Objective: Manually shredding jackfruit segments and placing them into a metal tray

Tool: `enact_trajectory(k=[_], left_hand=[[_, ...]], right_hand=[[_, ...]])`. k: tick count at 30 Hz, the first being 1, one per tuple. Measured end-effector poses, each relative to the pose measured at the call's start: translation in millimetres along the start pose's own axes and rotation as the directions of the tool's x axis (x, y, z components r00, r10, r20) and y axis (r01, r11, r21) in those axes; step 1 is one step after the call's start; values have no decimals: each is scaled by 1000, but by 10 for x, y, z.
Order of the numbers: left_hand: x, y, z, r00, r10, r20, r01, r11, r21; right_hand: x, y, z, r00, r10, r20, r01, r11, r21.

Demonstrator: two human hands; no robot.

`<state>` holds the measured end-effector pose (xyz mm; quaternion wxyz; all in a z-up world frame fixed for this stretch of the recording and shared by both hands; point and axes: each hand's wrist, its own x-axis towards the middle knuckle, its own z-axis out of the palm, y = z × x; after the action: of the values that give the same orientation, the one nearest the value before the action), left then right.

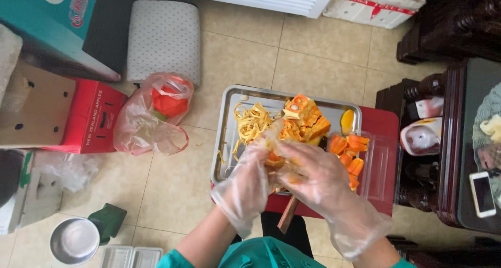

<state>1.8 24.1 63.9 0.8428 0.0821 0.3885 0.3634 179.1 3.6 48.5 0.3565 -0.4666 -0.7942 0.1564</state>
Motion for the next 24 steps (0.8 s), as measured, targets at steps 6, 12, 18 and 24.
enact_trajectory(k=[6,12,18,24], left_hand=[[215,-98,-163,994,-103,-42,91,969,-231],[279,-127,-384,980,-147,135,178,949,-262],[147,-2,54,997,-15,-80,1,984,-181],[247,-28,-10,981,-35,-190,-2,981,-193]], right_hand=[[69,-10,-272,975,191,-110,-168,968,186],[68,20,-267,974,198,-113,-194,980,48],[-23,67,-55,970,88,227,25,892,-451],[-235,296,166,997,-75,-16,64,934,-351]])
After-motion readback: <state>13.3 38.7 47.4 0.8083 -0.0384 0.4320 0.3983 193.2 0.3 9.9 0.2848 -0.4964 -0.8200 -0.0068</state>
